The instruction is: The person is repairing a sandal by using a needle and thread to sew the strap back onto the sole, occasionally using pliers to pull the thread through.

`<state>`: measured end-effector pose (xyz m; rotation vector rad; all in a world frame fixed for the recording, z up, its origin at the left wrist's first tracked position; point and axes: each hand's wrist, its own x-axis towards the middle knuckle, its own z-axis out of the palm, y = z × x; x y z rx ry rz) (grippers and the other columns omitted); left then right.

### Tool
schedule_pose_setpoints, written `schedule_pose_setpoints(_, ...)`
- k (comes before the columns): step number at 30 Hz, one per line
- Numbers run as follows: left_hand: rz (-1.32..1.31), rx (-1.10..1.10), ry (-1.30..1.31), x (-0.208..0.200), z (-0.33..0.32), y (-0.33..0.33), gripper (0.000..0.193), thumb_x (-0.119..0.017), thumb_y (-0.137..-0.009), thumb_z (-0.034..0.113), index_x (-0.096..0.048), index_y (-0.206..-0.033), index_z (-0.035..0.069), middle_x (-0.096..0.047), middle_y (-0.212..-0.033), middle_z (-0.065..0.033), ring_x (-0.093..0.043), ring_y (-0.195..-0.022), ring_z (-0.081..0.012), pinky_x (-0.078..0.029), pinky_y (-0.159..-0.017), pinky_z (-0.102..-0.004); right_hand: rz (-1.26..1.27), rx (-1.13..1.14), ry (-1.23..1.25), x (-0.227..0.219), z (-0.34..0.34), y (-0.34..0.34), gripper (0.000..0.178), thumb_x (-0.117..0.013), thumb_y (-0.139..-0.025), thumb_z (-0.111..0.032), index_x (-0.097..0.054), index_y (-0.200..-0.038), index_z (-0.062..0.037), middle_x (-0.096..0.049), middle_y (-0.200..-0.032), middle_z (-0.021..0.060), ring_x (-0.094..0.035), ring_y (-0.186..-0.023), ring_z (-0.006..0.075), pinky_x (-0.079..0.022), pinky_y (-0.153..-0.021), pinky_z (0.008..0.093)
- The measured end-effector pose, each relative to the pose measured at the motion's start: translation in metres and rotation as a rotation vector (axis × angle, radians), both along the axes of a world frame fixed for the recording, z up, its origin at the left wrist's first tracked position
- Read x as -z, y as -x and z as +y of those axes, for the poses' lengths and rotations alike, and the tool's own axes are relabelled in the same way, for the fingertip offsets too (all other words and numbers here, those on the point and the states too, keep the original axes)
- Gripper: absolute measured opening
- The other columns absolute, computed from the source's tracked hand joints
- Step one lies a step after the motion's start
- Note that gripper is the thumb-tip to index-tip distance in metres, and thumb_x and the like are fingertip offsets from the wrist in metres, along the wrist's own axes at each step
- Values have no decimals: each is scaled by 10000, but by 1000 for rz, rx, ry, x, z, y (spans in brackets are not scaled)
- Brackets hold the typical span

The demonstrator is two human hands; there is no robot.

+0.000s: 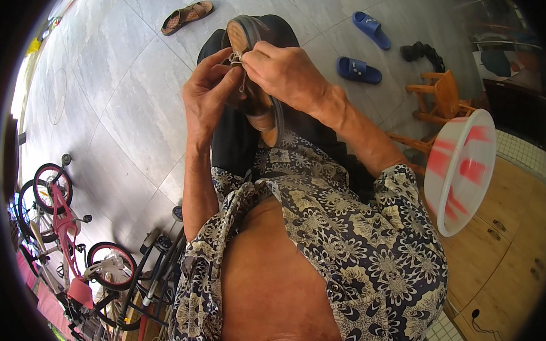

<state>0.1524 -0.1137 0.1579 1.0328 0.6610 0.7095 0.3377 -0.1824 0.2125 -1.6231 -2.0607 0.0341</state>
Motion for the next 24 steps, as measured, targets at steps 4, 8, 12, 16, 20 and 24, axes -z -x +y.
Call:
schedule_pose_setpoints(4,14,32,-46,6,0,-2,471,-766,-1022,73,-625,-1454,-50,-776,-1017,-84,-730,-781,-131,-593,-676,-262,-91,-2,39,-1,1,0,139,-771,-903,-47,-634,-902,-26,-604,-827,91,-682,-670,268,-564,-566,358)
schedule_pose_setpoints(8,70,32,-95,7,-1,-3,469,-761,-1023,73,-623,-1453,-52,-777,-1028,-87,-728,-782,-128,-584,-673,-259,-114,1,-3,-2,1,-2,164,-745,-893,-11,-584,-867,-31,-552,-781,91,-636,-617,275,-532,-528,365)
schedule_pose_setpoints(12,95,43,-82,0,-5,-8,446,-760,-1024,81,-641,-1430,-57,-784,-1023,-90,-733,-791,-128,-571,-670,-254,-177,22,103,-8,-6,-6,168,-773,-894,-111,-630,-873,-26,-633,-832,104,-702,-681,313,-591,-594,409)
schedule_pose_setpoints(16,114,-21,-113,8,-5,-10,417,-739,-1023,96,-652,-1402,-55,-776,-925,-44,-698,-750,-85,-555,-665,-232,-13,113,107,-15,-13,-11,130,-757,-891,-78,-638,-875,-26,-670,-817,121,-713,-701,336,-578,-611,428)
schedule_pose_setpoints(20,6,-56,0,8,7,-3,399,-737,-1027,80,-646,-1384,-75,-779,-936,-77,-709,-728,-115,-559,-623,-240,146,287,140,-22,-20,-36,68,-759,-921,-62,-712,-965,-38,-723,-844,128,-738,-758,336,-573,-651,395)
schedule_pose_setpoints(24,-22,-18,11,9,11,-1,395,-741,-1034,74,-636,-1381,-82,-782,-951,-102,-714,-702,-136,-554,-584,-246,177,200,116,-15,-18,-32,94,-767,-946,-75,-729,-1021,-33,-722,-885,126,-735,-785,328,-581,-675,396)
